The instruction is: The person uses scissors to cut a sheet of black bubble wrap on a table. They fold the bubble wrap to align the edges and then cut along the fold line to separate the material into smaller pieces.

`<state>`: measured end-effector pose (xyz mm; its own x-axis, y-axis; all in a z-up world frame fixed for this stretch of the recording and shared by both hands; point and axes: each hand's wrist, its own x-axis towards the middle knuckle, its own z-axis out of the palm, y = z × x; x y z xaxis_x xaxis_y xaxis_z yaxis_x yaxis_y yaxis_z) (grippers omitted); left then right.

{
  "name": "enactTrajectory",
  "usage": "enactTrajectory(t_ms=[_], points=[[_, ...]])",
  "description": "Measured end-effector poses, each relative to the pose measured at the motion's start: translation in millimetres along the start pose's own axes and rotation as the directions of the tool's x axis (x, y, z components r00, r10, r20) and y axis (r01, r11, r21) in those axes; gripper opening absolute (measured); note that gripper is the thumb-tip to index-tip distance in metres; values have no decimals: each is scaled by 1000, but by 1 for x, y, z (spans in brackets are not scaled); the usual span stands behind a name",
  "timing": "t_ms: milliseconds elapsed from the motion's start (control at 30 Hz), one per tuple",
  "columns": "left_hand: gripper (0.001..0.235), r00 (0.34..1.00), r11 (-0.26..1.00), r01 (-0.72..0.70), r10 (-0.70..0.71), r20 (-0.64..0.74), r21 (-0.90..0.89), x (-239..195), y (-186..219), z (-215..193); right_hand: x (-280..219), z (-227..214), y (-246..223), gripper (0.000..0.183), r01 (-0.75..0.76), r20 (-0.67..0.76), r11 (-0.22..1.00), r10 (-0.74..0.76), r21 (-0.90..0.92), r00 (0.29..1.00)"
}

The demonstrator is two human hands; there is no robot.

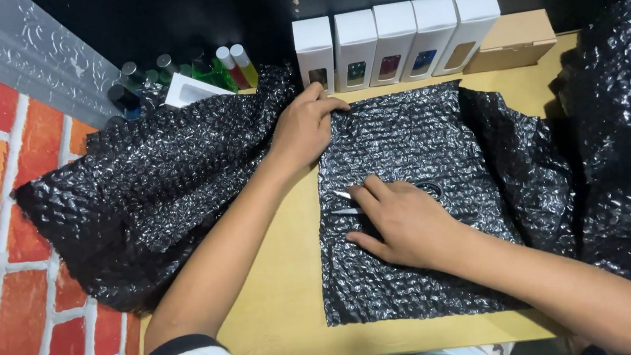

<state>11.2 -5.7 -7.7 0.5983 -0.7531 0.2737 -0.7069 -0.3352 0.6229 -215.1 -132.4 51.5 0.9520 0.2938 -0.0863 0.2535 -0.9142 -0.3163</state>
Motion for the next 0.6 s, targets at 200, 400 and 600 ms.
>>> enactTrajectory(t_ms=[200,400,600], points=[[43,1000,1000,9,-9,12,-7,0,2,-3,-1,9,-5,67,7,-58,1000,-8,-29,998],[42,1000,1000,16,-16,12,-4,-1,4,-4,-1,14,-5,67,-4,-81,999,1,-37,997],[42,1000,998,13,-14,-9,-64,0,3,-6,-2,20,-3,67,-3,-80,999,0,-39,997]])
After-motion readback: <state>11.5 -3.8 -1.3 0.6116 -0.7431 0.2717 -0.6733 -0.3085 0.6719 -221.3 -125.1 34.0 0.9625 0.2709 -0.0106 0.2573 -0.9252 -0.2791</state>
